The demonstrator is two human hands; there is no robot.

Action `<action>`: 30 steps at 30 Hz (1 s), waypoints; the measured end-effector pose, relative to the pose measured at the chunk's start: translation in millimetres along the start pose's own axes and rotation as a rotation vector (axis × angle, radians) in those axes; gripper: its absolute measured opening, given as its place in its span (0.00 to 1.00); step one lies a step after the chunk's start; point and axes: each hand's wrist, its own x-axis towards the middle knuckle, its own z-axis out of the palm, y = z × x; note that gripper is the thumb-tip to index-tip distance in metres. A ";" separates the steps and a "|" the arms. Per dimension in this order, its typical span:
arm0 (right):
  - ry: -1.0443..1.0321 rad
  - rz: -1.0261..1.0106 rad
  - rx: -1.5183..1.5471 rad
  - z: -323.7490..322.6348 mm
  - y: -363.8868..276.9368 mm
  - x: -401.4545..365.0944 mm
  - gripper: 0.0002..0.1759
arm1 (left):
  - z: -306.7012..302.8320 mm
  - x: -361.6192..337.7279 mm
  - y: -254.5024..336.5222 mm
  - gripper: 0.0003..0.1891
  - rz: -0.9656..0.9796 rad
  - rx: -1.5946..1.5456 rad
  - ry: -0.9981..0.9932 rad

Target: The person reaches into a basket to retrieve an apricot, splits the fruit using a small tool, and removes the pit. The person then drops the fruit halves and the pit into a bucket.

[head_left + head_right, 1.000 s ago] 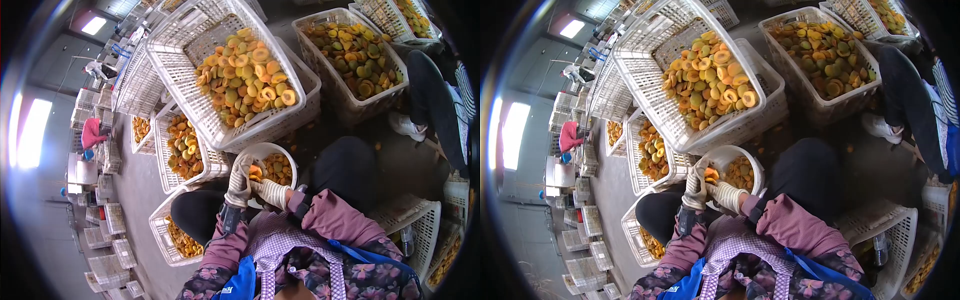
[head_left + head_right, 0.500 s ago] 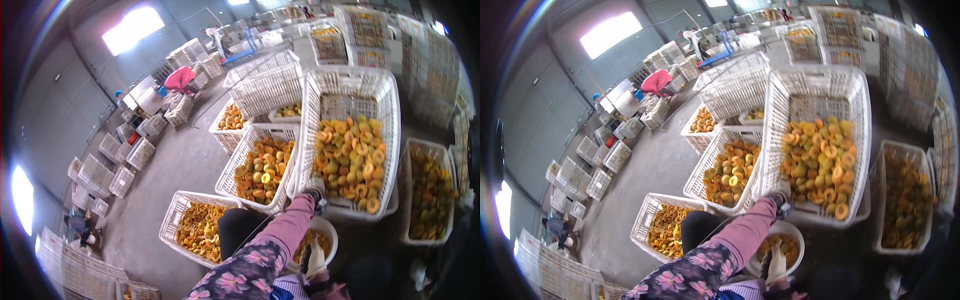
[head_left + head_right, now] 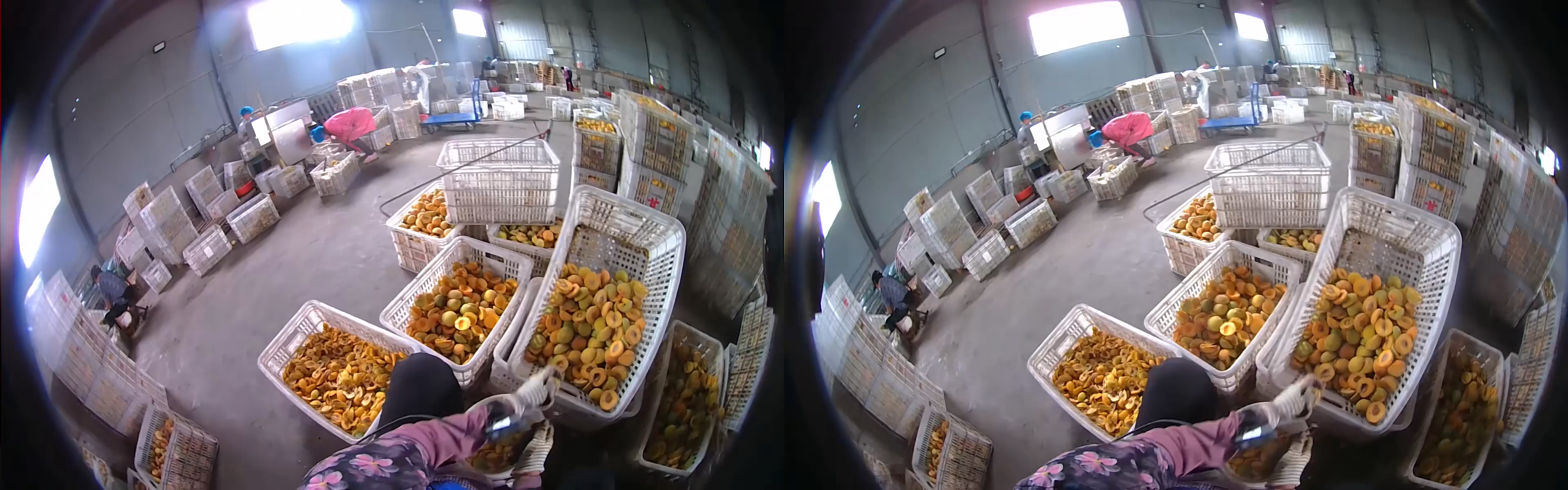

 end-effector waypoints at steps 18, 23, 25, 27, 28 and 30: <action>-0.438 0.063 -0.115 -33.1 68.9 37.2 0.26 | -51.4 -142.9 -7.8 0.10 0.153 0.499 -0.258; -0.214 0.271 0.017 -33.0 59.5 24.3 0.25 | -52.3 -146.8 0.7 0.10 0.131 0.481 -0.281; -0.224 0.008 -0.169 -31.8 69.4 20.9 0.25 | -52.8 -148.3 3.6 0.11 0.121 0.482 -0.288; -0.252 0.011 0.059 -20.7 62.9 21.9 0.26 | -54.3 -150.4 8.8 0.11 0.121 0.483 -0.298; -0.202 0.038 0.154 1.5 51.9 11.1 0.26 | -55.4 -151.2 11.4 0.11 0.120 0.486 -0.299; -0.209 0.056 0.127 5.1 47.6 6.2 0.26 | -56.3 -155.0 15.3 0.11 0.117 0.485 -0.302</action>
